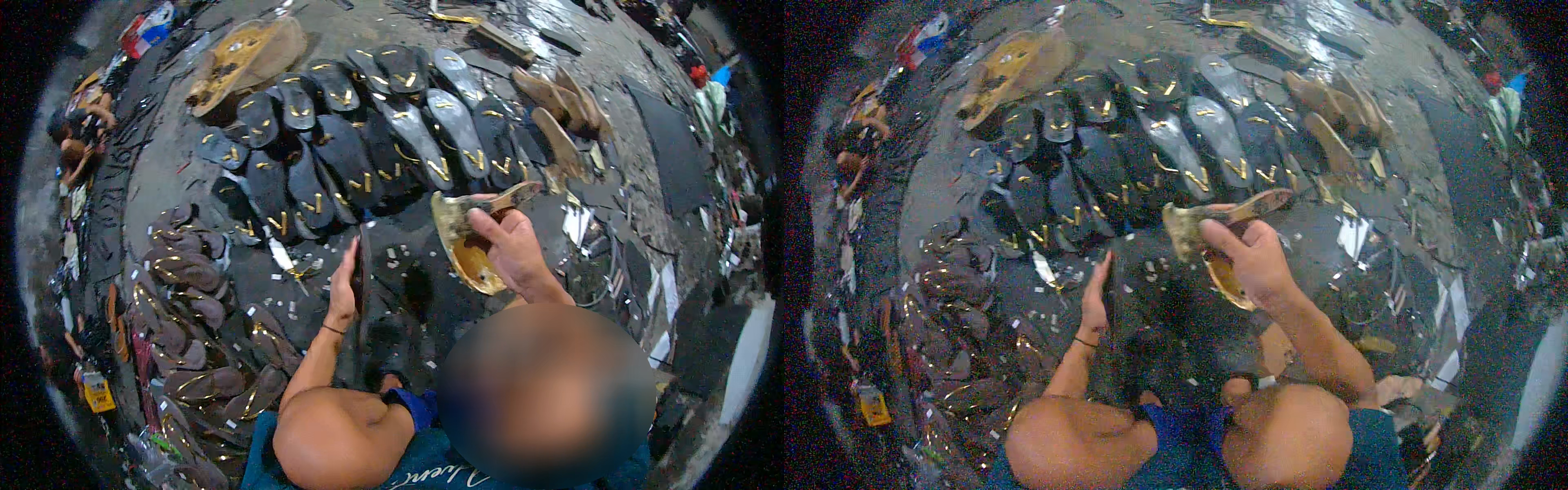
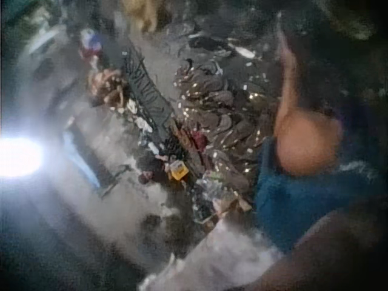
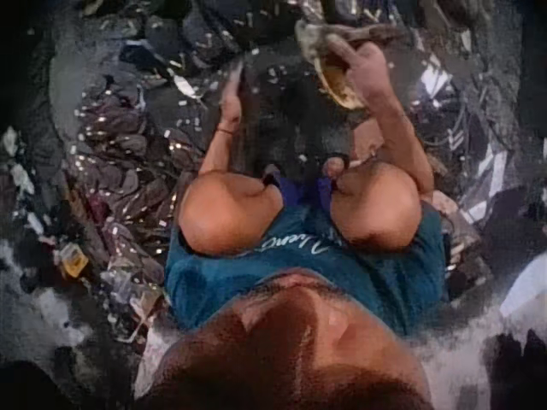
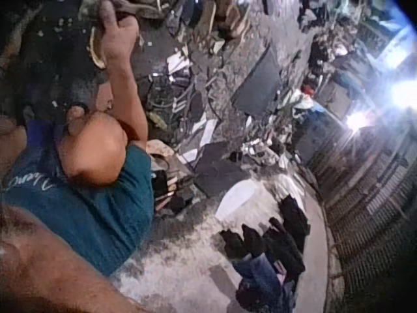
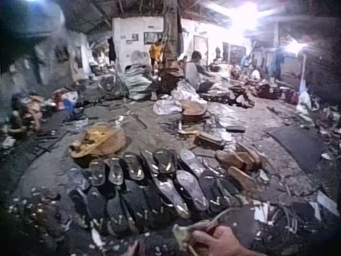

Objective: The person applies glue to the soles of black sandals using a brush. They repeatedly dip the brush into a container of glue and spread it evenly across the sole of each sandal before placing it back on the floor.

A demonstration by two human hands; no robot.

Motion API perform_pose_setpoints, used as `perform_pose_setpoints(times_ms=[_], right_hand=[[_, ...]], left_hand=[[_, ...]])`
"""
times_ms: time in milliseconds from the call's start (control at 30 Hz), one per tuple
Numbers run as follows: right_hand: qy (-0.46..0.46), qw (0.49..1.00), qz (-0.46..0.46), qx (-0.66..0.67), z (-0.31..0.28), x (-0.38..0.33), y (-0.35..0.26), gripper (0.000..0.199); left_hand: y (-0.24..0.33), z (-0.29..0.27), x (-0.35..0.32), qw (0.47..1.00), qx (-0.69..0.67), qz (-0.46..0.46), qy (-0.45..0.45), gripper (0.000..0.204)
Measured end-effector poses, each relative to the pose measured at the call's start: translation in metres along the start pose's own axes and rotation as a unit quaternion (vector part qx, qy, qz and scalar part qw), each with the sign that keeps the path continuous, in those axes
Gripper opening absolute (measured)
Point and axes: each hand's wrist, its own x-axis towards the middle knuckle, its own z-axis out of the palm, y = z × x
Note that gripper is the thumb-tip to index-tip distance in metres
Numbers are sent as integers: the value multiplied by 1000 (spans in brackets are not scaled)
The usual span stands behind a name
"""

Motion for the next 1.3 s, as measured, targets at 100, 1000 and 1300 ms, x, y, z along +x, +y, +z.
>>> perform_pose_setpoints(times_ms=[100,1000,1300], right_hand=[[-55,935,-241,-254,38,20,15,25],[-42,897,-318,-304,32,48,8,20],[-265,887,-195,-323,40,-36,59,20]], left_hand=[[45,23,17,962,-249,-49,-99,48],[61,52,-11,968,-240,-17,-65,69],[72,19,4,959,-122,31,254,55]])
